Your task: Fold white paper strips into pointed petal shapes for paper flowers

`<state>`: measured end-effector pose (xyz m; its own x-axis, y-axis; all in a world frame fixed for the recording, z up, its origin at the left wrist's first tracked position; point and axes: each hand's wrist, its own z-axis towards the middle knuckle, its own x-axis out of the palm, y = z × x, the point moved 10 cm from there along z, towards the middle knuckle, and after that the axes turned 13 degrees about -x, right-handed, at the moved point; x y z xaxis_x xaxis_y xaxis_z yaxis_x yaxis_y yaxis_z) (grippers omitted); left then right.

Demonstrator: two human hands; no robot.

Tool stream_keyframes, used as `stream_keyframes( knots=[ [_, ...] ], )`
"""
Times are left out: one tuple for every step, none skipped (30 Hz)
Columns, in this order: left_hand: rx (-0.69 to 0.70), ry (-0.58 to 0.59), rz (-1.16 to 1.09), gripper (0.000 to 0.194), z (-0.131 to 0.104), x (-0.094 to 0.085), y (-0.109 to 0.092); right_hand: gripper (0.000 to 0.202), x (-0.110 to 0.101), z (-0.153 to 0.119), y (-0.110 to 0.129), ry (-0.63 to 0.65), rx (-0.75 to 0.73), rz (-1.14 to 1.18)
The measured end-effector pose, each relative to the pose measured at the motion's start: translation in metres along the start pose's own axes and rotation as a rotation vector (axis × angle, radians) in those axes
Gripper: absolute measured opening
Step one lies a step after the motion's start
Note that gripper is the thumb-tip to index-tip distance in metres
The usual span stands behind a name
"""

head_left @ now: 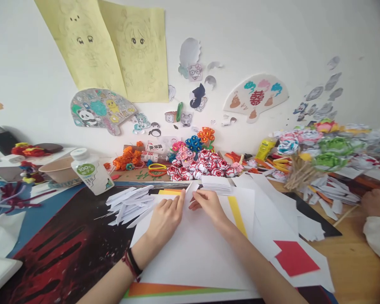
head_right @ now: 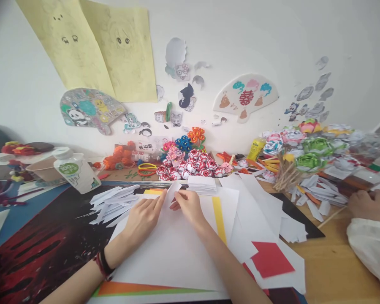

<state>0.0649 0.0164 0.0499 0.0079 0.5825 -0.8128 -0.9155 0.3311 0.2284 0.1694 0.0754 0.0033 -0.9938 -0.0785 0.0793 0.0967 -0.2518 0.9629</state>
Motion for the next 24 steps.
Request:
stream_keyframes(
  knots=[
    [0.018,0.009,0.050,0.046,-0.002,0.001,-0.004,0.040,0.002,-0.001,-0.001,0.017,0.004,-0.009],
    [0.023,0.011,0.088,0.046,-0.003,0.001,-0.007,0.040,0.003,-0.002,-0.002,0.035,0.007,-0.019],
    [0.022,0.012,0.116,0.045,-0.004,0.001,-0.009,0.040,0.005,-0.003,-0.003,0.051,0.005,-0.029],
    [0.019,0.012,0.137,0.045,-0.005,0.001,-0.011,0.041,0.006,-0.004,-0.003,0.061,-0.001,-0.037],
    [0.015,0.013,0.150,0.044,-0.006,0.002,-0.013,0.042,0.007,-0.004,-0.003,0.063,-0.008,-0.041],
    [0.014,0.016,0.156,0.044,-0.007,0.002,-0.016,0.043,0.007,-0.004,-0.004,0.059,-0.016,-0.043],
    [0.015,0.021,0.154,0.044,-0.007,0.002,-0.018,0.043,0.007,-0.005,-0.004,0.054,-0.022,-0.044],
    [0.015,0.029,0.142,0.044,-0.008,0.002,-0.020,0.042,0.006,-0.005,-0.005,0.048,-0.023,-0.045],
    [0.015,0.037,0.120,0.044,-0.009,0.002,-0.022,0.041,0.005,-0.005,-0.007,0.040,-0.023,-0.047],
    [0.010,0.041,0.082,0.042,-0.010,0.000,-0.023,0.040,0.003,-0.005,-0.008,0.031,-0.023,-0.052],
    [-0.003,0.044,0.028,0.040,-0.010,-0.002,-0.022,0.039,0.002,-0.005,-0.008,0.023,-0.026,-0.062],
    [-0.027,0.051,-0.043,0.038,-0.009,-0.004,-0.020,0.038,0.000,-0.005,-0.008,0.017,-0.032,-0.074],
    [-0.069,0.061,-0.126,0.037,-0.008,-0.007,-0.015,0.037,-0.001,-0.005,-0.007,0.014,-0.038,-0.085],
    [-0.133,0.076,-0.218,0.037,-0.006,-0.008,-0.007,0.037,-0.001,-0.005,-0.006,0.014,-0.043,-0.091],
    [-0.219,0.100,-0.316,0.037,-0.005,-0.008,0.003,0.037,0.000,-0.006,-0.005,0.020,-0.047,-0.092],
    [-0.326,0.126,-0.419,0.037,-0.003,-0.006,0.016,0.037,0.002,-0.006,-0.003,0.028,-0.051,-0.088],
    [-0.436,0.155,-0.533,0.037,-0.003,-0.003,0.029,0.037,0.004,-0.007,0.000,0.039,-0.054,-0.078],
    [-0.525,0.198,-0.663,0.036,-0.003,0.003,0.038,0.038,0.006,-0.007,0.003,0.050,-0.061,-0.066],
    [-0.587,0.244,-0.802,0.035,-0.004,0.009,0.043,0.038,0.009,-0.008,0.006,0.059,-0.072,-0.053],
    [-0.617,0.296,-0.938,0.034,-0.003,0.014,0.044,0.039,0.011,-0.009,0.010,0.068,-0.087,-0.044],
    [-0.623,0.346,-1.059,0.034,-0.003,0.019,0.042,0.038,0.013,-0.010,0.013,0.074,-0.102,-0.041],
    [-0.618,0.387,-1.160,0.034,-0.002,0.022,0.039,0.038,0.014,-0.010,0.017,0.078,-0.119,-0.043],
    [-0.611,0.417,-1.238,0.035,-0.002,0.024,0.036,0.037,0.014,-0.011,0.019,0.078,-0.136,-0.048],
    [-0.608,0.434,-1.293,0.035,-0.002,0.026,0.034,0.036,0.014,-0.011,0.022,0.074,-0.150,-0.054]
  ],
)
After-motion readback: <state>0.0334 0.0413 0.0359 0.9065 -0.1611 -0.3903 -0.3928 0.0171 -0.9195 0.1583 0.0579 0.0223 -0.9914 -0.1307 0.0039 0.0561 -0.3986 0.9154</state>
